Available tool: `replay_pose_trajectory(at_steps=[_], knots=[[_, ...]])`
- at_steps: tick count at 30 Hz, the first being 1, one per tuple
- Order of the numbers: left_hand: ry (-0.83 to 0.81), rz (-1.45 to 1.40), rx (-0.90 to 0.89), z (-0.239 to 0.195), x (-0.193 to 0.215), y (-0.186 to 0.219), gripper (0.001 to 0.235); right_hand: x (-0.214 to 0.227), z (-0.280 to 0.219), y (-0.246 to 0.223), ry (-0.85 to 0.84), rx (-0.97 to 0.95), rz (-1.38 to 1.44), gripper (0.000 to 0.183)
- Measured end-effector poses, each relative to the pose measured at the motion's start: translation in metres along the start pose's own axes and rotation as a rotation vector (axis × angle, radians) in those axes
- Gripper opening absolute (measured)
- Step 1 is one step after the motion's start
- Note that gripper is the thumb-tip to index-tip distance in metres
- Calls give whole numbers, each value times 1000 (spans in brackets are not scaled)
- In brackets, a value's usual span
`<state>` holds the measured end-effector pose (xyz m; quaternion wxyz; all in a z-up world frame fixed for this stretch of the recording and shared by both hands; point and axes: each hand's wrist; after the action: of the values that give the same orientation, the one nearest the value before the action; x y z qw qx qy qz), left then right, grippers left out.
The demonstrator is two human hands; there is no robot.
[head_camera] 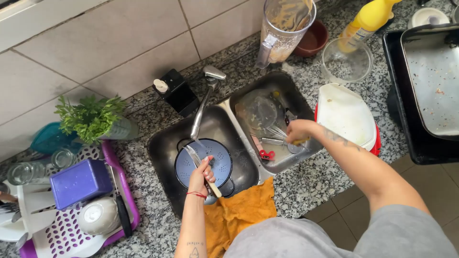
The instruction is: The person washes various kitchen items in a double-basin sink using a sponge and running water. They scrub and rinse a whisk, a ladle, a glass bowl, and a glass lid, placing each item into a purple dish rack on the counter after cleaning.
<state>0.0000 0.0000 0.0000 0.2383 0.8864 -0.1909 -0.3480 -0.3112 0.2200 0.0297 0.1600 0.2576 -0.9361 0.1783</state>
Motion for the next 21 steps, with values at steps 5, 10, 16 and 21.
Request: replay_pose_trajectory(at_steps=[5, 10, 16, 21], knots=[[-40, 30, 44, 16, -1, -24, 32, -27, -23, -55, 113, 149, 126, 27], [-126, -15, -16, 20, -28, -31, 49, -59, -23, -173, 263, 447, 450, 33], [297, 196, -302, 21, 30, -11, 30, -76, -20, -238, 118, 508, 423, 42], [267, 213, -332, -26, 37, 20, 28, -84, 38, -232, 169, 387, 1377, 37]])
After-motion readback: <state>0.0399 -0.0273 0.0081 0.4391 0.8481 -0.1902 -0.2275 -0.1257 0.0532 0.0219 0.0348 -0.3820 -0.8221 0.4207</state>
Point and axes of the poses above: each hand's wrist, its own z-axis towards the middle knuckle, its own x-axis out of the back of the hand, y = z × x, and after that the axes turned 9 degrees about -y, right-handed
